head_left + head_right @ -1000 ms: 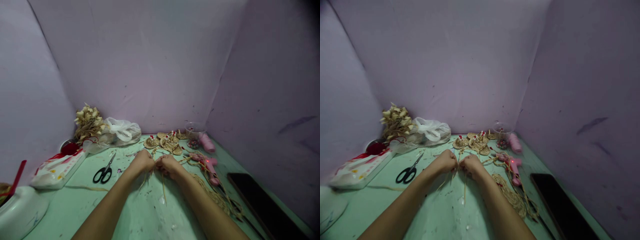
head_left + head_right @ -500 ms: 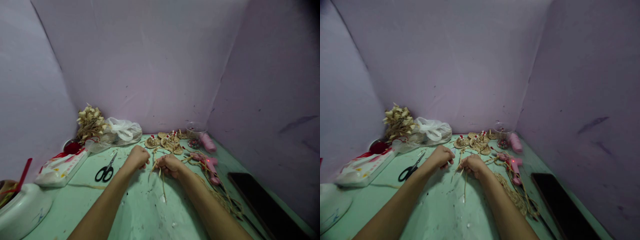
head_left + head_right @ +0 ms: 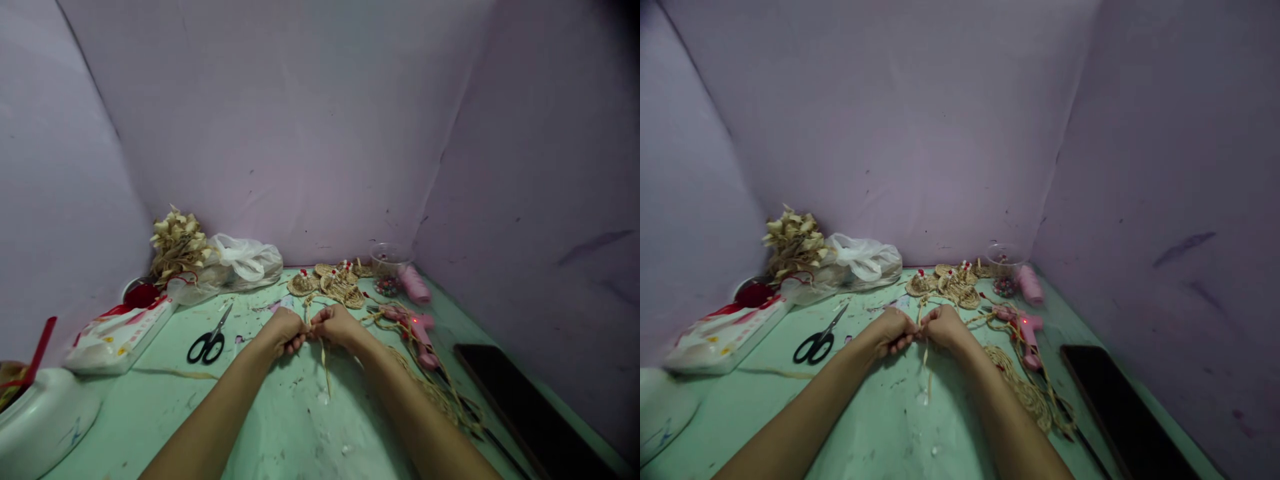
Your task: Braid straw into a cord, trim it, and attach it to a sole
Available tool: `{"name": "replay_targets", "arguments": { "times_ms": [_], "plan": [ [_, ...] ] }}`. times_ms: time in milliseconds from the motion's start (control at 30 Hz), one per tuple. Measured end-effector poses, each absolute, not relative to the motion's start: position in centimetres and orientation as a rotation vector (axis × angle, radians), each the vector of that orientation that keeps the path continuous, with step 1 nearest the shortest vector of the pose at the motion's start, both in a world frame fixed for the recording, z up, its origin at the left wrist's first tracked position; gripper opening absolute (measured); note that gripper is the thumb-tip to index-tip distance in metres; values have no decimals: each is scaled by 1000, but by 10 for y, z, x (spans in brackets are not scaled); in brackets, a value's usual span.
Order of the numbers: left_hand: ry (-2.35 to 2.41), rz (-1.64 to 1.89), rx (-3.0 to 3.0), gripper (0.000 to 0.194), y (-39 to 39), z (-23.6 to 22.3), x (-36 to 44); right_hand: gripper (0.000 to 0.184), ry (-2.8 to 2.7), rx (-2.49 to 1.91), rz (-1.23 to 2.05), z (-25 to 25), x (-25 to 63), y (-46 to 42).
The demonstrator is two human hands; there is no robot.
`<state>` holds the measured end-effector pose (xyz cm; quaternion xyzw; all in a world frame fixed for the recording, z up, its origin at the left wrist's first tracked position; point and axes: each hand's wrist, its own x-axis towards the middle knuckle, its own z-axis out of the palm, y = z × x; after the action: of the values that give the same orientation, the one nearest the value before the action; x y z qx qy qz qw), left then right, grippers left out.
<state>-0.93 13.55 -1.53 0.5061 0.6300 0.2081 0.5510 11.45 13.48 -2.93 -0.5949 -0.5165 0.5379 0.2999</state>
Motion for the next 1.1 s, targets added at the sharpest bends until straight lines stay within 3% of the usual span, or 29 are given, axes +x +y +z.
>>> {"name": "replay_targets", "arguments": {
  "times_ms": [233,433,633,1100],
  "plan": [
    [1606,576,1240,16,132,-12,-1,7,-1767,-1830,765,-12,109,122],
    [1579,544,1179,19,133,-14,-5,2,-1925,-1841,671,-1,102,114],
    [1466,483,1192,14,137,-16,-17,4,-1931,-1755,851,-1,106,115],
    [1305,429,1334,8,143,-20,-29,15,-1330,-1639,1502,-16,99,123]
  ]
}}
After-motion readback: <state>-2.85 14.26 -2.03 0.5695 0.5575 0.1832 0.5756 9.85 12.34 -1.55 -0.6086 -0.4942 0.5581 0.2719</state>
